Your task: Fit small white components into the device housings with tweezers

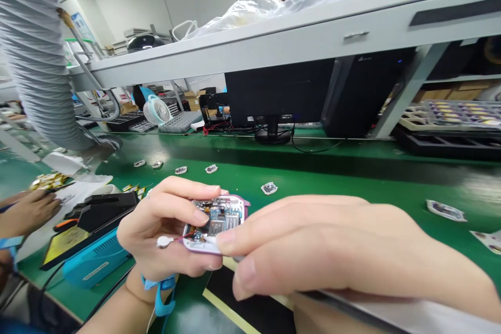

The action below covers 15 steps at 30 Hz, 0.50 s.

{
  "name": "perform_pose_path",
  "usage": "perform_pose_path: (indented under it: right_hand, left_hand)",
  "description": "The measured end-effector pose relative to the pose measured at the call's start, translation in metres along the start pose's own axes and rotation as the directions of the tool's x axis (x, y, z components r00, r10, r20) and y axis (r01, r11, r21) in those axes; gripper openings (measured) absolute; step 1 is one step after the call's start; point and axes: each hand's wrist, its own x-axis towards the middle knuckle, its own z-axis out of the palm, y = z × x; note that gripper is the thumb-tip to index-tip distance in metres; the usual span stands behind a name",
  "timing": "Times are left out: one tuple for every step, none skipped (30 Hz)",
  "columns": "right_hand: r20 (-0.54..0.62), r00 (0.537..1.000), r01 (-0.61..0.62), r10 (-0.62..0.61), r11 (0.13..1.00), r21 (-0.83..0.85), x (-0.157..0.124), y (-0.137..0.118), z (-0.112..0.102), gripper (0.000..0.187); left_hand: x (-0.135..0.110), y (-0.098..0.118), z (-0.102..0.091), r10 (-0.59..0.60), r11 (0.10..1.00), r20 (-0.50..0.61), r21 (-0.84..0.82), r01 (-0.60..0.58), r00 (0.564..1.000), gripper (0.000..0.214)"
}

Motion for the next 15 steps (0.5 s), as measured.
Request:
perform_pose_path:
  right_hand:
    - [-0.01,1.0,-0.012,0.012,1.0,0.007,0.001,-0.002,0.001,0.016]
    - [-0.048,0.998,-0.043,0.043,0.999,0.007,0.001,-0.003,0.002,0.017]
    - [-0.115,0.989,-0.098,0.098,0.995,0.006,-0.001,-0.004,0.004,0.018]
    - [-0.149,0.98,-0.132,0.131,0.991,0.01,-0.002,-0.004,0.006,0.019]
    - [-0.175,0.973,-0.154,0.153,0.988,0.008,-0.005,-0.003,0.007,0.021]
    - [-0.199,0.965,-0.174,0.171,0.985,0.004,-0.009,-0.001,0.007,0.022]
    - [-0.218,0.958,-0.191,0.187,0.982,0.004,-0.012,0.002,0.007,0.023]
    - [-0.233,0.952,-0.203,0.198,0.979,0.004,-0.016,0.006,0.007,0.023]
    - [-0.244,0.948,-0.211,0.206,0.977,0.004,-0.021,0.01,0.006,0.023]
    - [-0.25,0.945,-0.217,0.211,0.976,0.005,-0.025,0.014,0.005,0.022]
    - [-0.253,0.943,-0.221,0.216,0.975,0.006,-0.029,0.019,0.003,0.022]
    - [-0.251,0.943,-0.226,0.221,0.974,0.008,-0.033,0.023,0.002,0.021]
    - [-0.245,0.943,-0.23,0.226,0.973,0.013,-0.035,0.027,0.001,0.019]
    - [-0.236,0.945,-0.227,0.226,0.974,0.021,-0.036,0.029,0.0,0.016]
    - [-0.224,0.948,-0.225,0.227,0.974,0.033,-0.035,0.032,-0.001,0.013]
  left_hand:
    - [0.0,0.0,0.0,0.002,1.0,-0.008,0.01,-0.001,1.0,0.029]
    - [0.001,0.0,0.0,0.004,1.0,-0.014,0.021,-0.004,1.0,0.028]
    - [0.001,0.0,0.0,0.007,1.0,-0.017,0.03,-0.006,1.0,0.028]
    - [0.002,0.0,0.0,0.009,0.999,-0.019,0.036,-0.009,1.0,0.027]
    - [0.002,0.0,0.0,0.014,0.999,-0.021,0.038,-0.013,1.0,0.026]
    - [0.003,0.001,0.0,0.015,0.999,-0.022,0.038,-0.014,1.0,0.025]
    - [0.003,0.001,0.0,0.011,0.999,-0.022,0.037,-0.011,1.0,0.025]
    - [0.004,0.001,0.0,0.011,0.999,-0.023,0.037,-0.01,1.0,0.025]
    - [0.004,0.001,-0.001,0.012,0.999,-0.023,0.035,-0.011,1.0,0.025]
    - [0.004,0.001,-0.001,0.015,0.999,-0.023,0.034,-0.014,1.0,0.025]
    - [0.004,0.001,-0.001,0.02,0.999,-0.022,0.032,-0.019,1.0,0.025]
    - [0.005,0.0,-0.001,0.027,0.999,-0.022,0.03,-0.026,0.999,0.026]
    - [0.005,-0.001,-0.001,0.032,0.999,-0.021,0.026,-0.031,0.999,0.026]
    - [0.005,-0.002,0.0,0.033,0.999,-0.017,0.021,-0.033,0.999,0.027]
    - [0.005,-0.005,0.0,0.026,1.0,-0.007,0.017,-0.026,1.0,0.027]
